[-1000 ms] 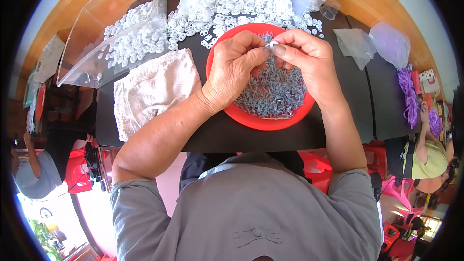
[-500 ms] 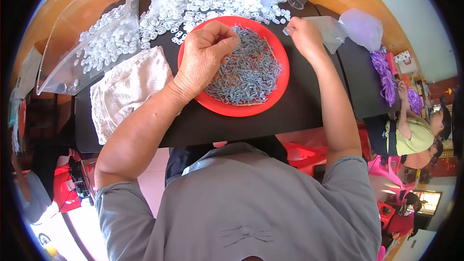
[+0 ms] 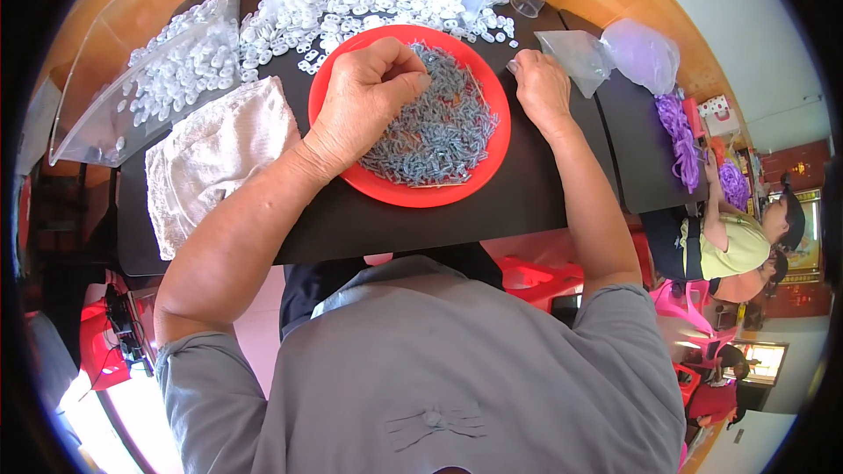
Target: Assembling small white plastic components by hand into a finished unit.
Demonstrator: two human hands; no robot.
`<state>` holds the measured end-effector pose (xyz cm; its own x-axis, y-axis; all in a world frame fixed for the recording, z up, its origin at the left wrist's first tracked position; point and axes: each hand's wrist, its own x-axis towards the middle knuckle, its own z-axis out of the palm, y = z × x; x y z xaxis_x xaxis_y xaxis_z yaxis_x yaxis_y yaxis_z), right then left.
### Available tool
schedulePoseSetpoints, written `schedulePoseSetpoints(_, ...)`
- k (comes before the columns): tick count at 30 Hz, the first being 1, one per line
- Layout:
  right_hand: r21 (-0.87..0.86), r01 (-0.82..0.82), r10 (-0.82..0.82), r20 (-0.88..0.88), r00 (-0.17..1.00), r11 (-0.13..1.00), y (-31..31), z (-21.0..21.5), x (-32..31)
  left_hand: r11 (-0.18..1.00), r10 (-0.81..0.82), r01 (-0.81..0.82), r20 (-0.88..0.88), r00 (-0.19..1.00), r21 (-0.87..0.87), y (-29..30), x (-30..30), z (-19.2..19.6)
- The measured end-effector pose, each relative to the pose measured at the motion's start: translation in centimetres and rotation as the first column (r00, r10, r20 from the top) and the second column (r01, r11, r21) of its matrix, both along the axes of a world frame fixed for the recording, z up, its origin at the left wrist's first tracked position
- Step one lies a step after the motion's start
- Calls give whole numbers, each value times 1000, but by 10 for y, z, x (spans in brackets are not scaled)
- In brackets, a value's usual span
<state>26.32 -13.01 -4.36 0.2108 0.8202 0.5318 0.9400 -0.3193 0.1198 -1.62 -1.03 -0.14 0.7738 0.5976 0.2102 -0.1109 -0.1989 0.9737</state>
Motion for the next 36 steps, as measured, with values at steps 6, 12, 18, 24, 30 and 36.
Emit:
schedulePoseSetpoints(6, 6, 0, 0, 44, 999, 1000, -1, -8, 3, 999, -6, 6, -10, 1000, -46, -1, 1, 0)
schedulePoseSetpoints(12, -17, 1, 0, 64, 998, 1000, 1, -8, 2, 998, 4, -7, -37, 999, -62, -2, 1, 2)
schedulePoseSetpoints(18, -30, -1, 4, 86, 996, 1000, 3, -10, 4, 998, 16, -18, -34, 999, -67, 0, 2, -1)
schedulePoseSetpoints(24, -87, -7, 16, 103, 995, 996, 3, -9, 9, 999, 29, -29, -24, 999, -35, -1, 2, -2)
schedulePoseSetpoints(30, -72, -55, 62, 99, 993, 996, 5, -9, 11, 996, 71, -74, -72, 995, -41, -2, 2, -4)
schedulePoseSetpoints(36, -126, -120, 128, 53, 990, 985, 5, -3, 18, 998, 63, -63, -66, 996, -7, -3, 1, -7)
